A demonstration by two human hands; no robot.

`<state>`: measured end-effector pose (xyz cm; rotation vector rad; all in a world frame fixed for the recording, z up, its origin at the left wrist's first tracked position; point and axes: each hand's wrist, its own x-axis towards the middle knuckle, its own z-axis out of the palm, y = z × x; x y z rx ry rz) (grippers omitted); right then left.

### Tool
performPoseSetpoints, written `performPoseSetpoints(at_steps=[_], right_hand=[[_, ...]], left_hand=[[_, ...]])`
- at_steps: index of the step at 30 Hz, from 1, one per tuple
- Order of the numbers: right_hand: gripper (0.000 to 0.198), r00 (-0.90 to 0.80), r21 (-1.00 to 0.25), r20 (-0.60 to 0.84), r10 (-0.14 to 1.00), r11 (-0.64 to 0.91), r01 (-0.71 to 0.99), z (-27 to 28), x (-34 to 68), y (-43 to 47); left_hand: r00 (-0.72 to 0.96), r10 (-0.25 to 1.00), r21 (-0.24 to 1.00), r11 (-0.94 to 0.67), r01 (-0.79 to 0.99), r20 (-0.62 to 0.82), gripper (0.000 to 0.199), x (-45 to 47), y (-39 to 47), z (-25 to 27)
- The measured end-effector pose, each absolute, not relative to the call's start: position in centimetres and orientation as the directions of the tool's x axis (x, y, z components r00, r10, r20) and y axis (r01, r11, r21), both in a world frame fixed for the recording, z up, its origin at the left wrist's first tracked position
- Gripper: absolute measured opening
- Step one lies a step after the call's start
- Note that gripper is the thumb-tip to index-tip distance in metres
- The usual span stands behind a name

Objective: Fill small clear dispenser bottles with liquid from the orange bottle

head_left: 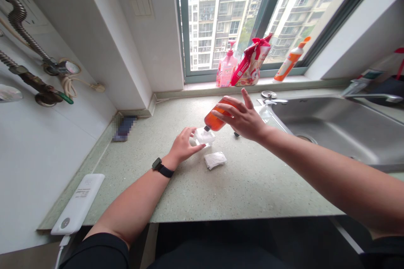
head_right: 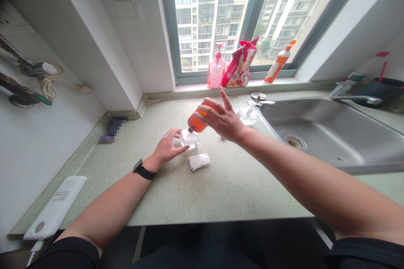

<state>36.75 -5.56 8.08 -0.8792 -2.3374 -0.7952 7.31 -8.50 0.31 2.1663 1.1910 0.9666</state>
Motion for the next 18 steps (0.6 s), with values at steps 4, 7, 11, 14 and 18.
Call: performPoseSetpoints(at_steps=[4,7,11,14,18], right_hand=[[0.071,-0.684,0.374,0.624,0.379,0.624,0.686,8.37,36.64,-5.61],[0.069,-0.695,0.390,0.625,0.354,0.630,0.671,8.57,36.45,-5.64],[0.074,-0.692,0.355,0.617,0.374,0.653,0.669,8.74,36.19,-5.74],[0.077,-0.690,0.342,0.620,0.373,0.663,0.666,8.83,36.03,-5.83],[0.076,-0.706,0.372,0.611,0.359,0.656,0.656,9.09,35.78,-6.01]], left_hand=[[0.368,0.865,0.692,-0.496,0.524,0.341,0.062,7.24,-8.42,0.26],[0.371,0.866,0.695,-0.494,0.522,0.337,0.062,7.20,-8.36,0.23],[0.375,0.866,0.697,-0.492,0.521,0.331,0.059,7.10,-8.32,0.28],[0.378,0.866,0.699,-0.491,0.519,0.328,0.056,6.99,-8.33,0.35],[0.387,0.866,0.705,-0.488,0.515,0.317,0.053,6.85,-8.29,0.39]])
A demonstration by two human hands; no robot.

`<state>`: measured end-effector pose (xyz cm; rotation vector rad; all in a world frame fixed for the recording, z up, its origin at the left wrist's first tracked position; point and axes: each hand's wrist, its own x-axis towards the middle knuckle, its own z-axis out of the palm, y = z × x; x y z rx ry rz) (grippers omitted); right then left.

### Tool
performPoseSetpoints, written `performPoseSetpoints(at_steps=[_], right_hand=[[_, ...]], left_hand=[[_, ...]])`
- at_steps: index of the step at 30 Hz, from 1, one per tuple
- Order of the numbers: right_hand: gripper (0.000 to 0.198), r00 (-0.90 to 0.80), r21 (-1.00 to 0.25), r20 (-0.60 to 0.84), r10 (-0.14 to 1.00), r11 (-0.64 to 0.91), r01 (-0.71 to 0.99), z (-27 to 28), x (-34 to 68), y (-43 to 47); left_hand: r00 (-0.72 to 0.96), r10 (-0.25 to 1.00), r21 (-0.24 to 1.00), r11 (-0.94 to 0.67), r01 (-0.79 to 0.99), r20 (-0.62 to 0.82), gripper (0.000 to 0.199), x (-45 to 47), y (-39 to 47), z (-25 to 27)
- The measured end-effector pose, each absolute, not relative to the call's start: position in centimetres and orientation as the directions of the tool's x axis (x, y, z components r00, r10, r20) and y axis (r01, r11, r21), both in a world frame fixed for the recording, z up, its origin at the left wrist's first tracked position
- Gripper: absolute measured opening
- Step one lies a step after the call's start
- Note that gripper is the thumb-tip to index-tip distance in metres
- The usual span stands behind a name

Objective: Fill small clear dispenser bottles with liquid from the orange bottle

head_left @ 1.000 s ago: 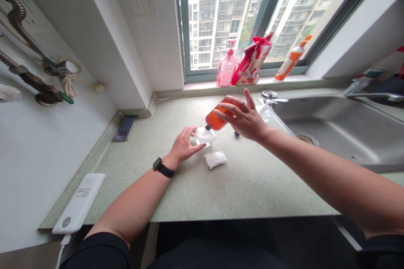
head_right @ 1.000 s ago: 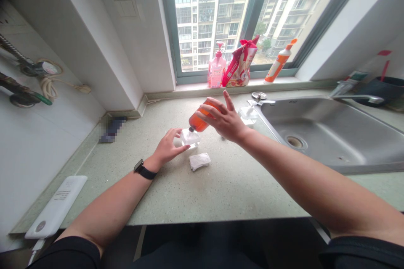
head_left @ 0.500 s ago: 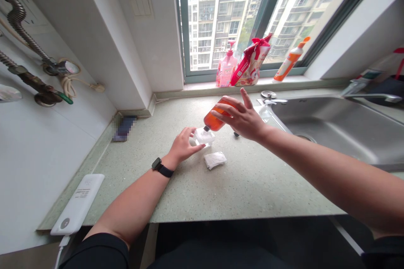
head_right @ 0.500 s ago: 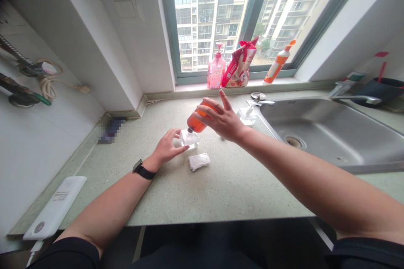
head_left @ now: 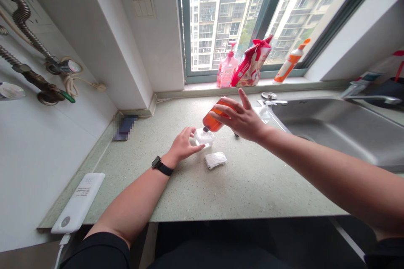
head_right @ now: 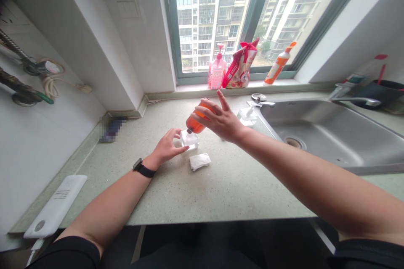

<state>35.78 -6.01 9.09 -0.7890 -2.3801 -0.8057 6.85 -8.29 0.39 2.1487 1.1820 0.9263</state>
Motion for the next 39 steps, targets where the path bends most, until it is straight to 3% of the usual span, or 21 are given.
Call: performPoseSetpoints(at_steps=[10,18,31,39], right_hand=[[0.073,-0.724,0.393,0.598,0.345,0.661,0.639,9.8,34.9,-6.5],[0.073,-0.700,0.337,0.517,0.492,0.636,0.695,10.3,34.4,-7.0],[0.073,-0.685,0.353,0.590,0.426,0.627,0.694,9.0,35.1,-6.5],[0.079,-0.609,0.271,0.641,0.467,0.604,0.749,7.4,35.9,-6.4]], left_hand=[[0.407,0.866,0.713,-0.480,0.511,0.291,0.057,6.5,-8.0,0.3],[0.412,0.861,0.700,-0.491,0.520,0.298,0.059,6.4,-8.0,0.2],[0.415,0.860,0.689,-0.494,0.531,0.297,0.054,6.5,-8.0,0.4],[0.396,0.861,0.653,-0.503,0.566,0.320,0.057,6.8,-8.2,0.5]])
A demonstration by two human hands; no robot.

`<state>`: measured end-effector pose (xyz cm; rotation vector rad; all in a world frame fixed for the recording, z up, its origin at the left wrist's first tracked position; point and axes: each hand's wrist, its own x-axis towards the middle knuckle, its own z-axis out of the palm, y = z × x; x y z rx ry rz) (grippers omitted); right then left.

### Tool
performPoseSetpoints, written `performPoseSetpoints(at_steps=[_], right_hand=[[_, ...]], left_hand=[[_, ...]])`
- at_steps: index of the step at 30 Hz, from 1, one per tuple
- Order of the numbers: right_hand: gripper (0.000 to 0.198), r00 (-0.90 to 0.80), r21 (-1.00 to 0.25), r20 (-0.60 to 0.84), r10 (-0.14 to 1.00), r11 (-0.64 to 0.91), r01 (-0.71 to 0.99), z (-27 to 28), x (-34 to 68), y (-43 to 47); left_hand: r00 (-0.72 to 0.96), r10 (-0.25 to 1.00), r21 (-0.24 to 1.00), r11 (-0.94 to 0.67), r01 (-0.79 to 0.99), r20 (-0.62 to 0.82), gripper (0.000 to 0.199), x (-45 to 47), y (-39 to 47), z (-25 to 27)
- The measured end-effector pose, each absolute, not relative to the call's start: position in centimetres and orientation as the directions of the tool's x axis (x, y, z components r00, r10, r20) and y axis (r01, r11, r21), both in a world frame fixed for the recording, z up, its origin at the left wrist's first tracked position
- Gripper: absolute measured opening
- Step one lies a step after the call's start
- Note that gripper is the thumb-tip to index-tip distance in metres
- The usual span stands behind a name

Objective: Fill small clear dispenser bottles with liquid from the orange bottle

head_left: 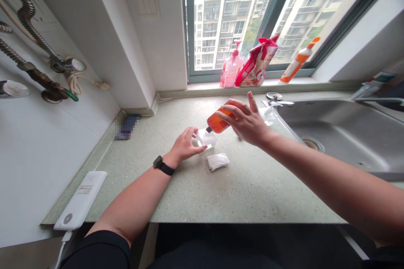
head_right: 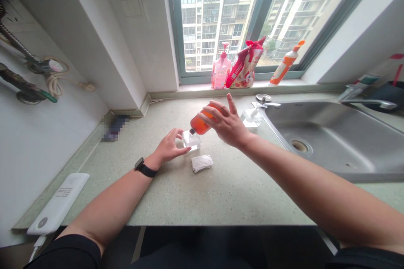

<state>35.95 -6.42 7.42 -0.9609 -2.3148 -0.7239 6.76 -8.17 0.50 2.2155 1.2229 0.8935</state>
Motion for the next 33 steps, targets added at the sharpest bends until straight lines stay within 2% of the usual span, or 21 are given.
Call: performPoseSetpoints(at_steps=[9,18,33], right_hand=[[0.079,-0.534,0.215,0.677,0.506,0.559,0.801,5.8,36.5,-6.6],[0.076,-0.403,0.078,0.715,0.572,0.507,0.859,3.1,35.4,-5.7],[0.082,-0.314,-0.027,0.762,0.566,0.512,0.858,1.0,35.0,-5.7]], left_hand=[[0.385,0.845,0.624,-0.533,0.572,0.370,0.056,6.8,-8.1,0.5],[0.317,0.867,0.648,-0.497,0.576,0.383,0.059,6.6,-7.8,0.5],[0.302,0.877,0.686,-0.481,0.546,0.374,0.062,6.5,-7.6,0.3]])
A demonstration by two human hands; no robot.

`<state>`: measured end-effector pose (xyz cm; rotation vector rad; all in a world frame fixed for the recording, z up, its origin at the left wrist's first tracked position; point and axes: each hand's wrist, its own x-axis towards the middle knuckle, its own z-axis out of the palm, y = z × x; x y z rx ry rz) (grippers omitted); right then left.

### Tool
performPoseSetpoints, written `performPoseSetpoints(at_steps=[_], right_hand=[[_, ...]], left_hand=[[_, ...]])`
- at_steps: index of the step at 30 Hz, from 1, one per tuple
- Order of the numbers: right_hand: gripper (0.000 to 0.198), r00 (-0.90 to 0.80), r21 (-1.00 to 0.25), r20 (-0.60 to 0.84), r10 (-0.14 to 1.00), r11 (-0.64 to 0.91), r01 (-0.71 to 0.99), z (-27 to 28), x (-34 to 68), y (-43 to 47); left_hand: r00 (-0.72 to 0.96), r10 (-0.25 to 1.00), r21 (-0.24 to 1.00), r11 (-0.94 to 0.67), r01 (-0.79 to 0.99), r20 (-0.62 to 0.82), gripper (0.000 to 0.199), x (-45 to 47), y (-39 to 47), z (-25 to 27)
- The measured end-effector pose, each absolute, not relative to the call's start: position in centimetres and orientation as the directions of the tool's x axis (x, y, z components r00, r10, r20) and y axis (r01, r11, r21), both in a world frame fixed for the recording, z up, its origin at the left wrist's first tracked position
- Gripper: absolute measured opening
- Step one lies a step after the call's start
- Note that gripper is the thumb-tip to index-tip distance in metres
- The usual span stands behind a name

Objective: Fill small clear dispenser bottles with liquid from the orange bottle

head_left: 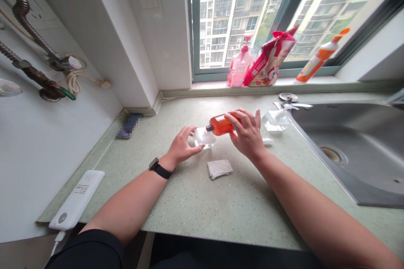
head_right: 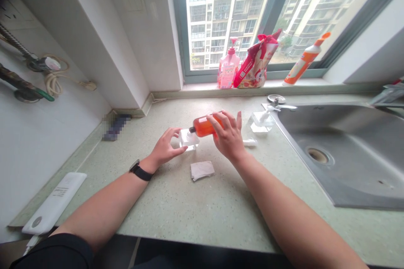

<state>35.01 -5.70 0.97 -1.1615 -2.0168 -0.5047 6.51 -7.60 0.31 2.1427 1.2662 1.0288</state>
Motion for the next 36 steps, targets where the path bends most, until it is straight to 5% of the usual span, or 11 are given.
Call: performPoseSetpoints(at_steps=[12,17,28,36], right_hand=[[0.083,-0.203,-0.135,0.790,0.579,0.486,0.863,-0.1,34.8,-5.8],[0.065,-0.050,-0.306,0.778,0.626,0.448,0.840,-0.2,35.9,-4.8],[0.063,0.250,-0.724,0.545,0.800,0.299,0.622,0.7,40.1,-2.9],[0.053,0.202,-0.707,0.455,0.867,0.214,0.674,0.0,40.4,-2.3]], left_hand=[[0.299,0.882,0.701,-0.472,0.535,0.365,0.063,6.3,-7.5,0.2],[0.303,0.888,0.703,-0.459,0.544,0.345,0.063,6.4,-7.5,0.1],[0.340,0.890,0.714,-0.449,0.538,0.303,0.065,6.5,-7.2,-0.2],[0.358,0.878,0.696,-0.473,0.541,0.318,0.064,6.5,-7.0,-0.1]])
